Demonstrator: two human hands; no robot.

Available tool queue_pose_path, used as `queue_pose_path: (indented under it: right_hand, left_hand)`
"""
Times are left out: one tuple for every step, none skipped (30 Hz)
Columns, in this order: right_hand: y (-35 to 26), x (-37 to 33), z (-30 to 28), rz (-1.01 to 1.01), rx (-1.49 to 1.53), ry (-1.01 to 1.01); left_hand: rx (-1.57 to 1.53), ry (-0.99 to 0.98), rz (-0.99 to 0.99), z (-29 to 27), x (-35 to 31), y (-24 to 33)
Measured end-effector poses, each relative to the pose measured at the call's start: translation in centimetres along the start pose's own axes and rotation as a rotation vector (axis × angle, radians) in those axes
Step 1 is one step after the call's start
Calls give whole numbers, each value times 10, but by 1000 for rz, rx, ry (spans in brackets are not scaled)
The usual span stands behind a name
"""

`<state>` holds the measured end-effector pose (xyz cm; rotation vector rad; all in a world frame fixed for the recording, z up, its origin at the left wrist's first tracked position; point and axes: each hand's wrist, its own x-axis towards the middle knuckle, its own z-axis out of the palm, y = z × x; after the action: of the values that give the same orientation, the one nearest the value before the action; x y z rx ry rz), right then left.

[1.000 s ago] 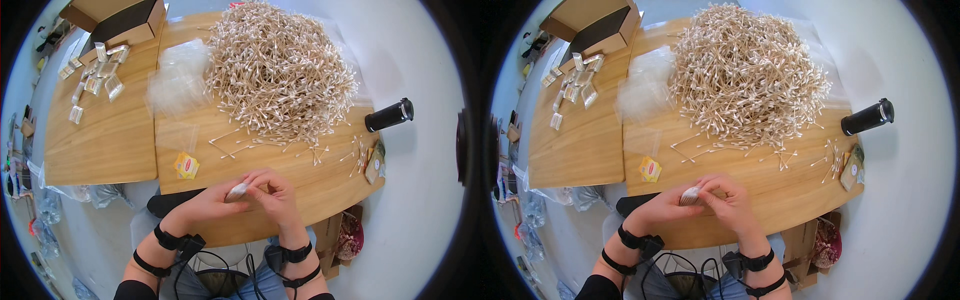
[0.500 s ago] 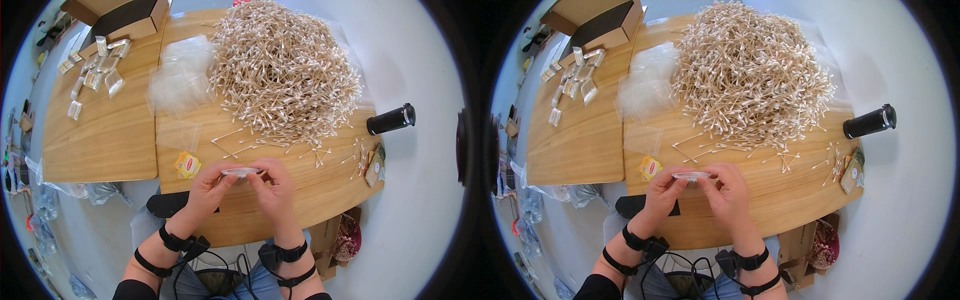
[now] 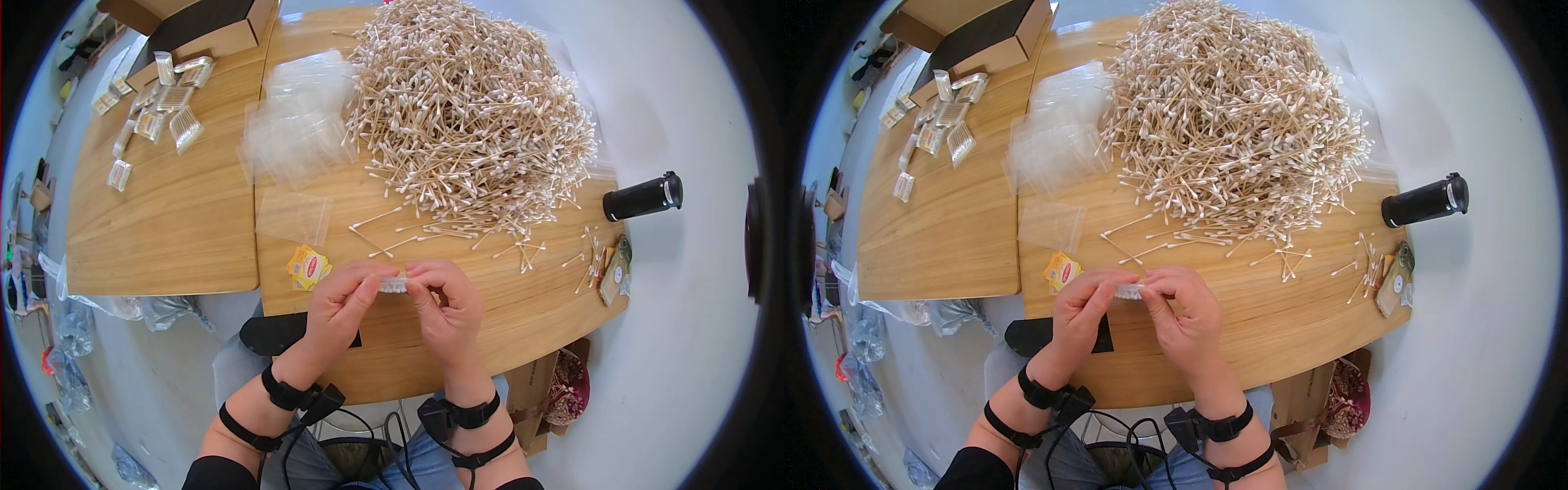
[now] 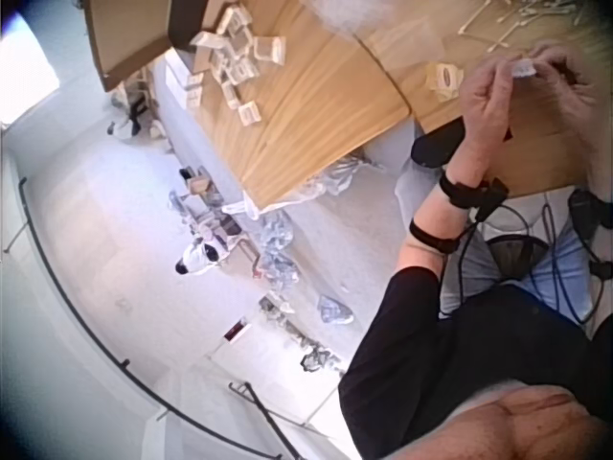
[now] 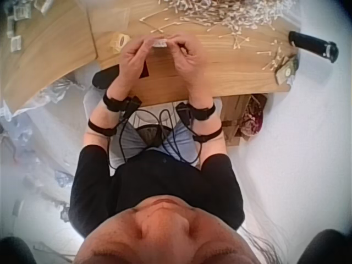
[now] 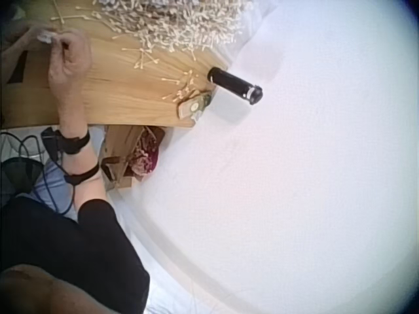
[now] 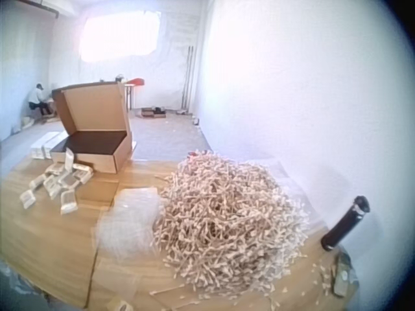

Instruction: Group cotton swabs and place them into small plastic bags.

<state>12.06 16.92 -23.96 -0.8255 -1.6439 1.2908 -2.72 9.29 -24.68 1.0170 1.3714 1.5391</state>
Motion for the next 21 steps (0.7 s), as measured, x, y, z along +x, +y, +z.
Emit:
queue_pose_path:
  right_hand:
    - [0,-1,1,1,0,-1]
    - [1,-1,3,19,13,18]
    - [1,-2,3,37,26,37]
    - [2,-2,4,38,26,36]
    - [2,-3,4,55,32,52]
    - [3,-3,4,73,38,67]
    - [2,-2,4,73,38,67]
    - [1,-2,3,80,22,65]
    - [1,-2,3,88,6,63]
    - [1,-2,4,89,7,63]
    - [2,-2,6,100,-17,67]
    - [2,-2,7,110,-42,71]
    - [3,-2,6,110,-44,71]
    - [5,-3,6,127,-54,70]
    - [6,-3,6,144,-64,69]
    - [7,-3,6,143,-66,68]
    - [6,-3,7,142,-55,51]
    - [6,-2,9,141,-45,33]
    - [7,-2,6,144,-43,38]
    - [8,-2,4,97,-81,17]
    - [9,-1,1,50,-118,-4]
  left_hand:
    - [2,2,12,0,0,-1]
    - [1,2,11,0,0,-1]
    - [39,9,13,1,1,0]
    - [77,17,14,1,1,1]
    - [76,17,13,2,1,1]
    - [94,24,19,3,2,2]
    - [112,31,25,4,2,2]
    - [111,31,25,5,2,2]
    - [140,51,43,6,2,1]
    - [171,71,61,6,2,0]
    - [172,72,60,6,1,0]
    - [178,67,32,5,0,0]
    - [180,60,5,6,-1,0]
    - [178,61,6,6,-1,0]
    - [177,69,-3,7,-1,1]
    - [175,77,-12,6,-1,1]
    - [174,81,-11,5,-1,0]
    - [142,91,18,4,-2,-1]
    - [115,92,42,7,-1,-5]
    - [118,88,38,10,-1,-9]
    - [100,58,28,13,0,-12]
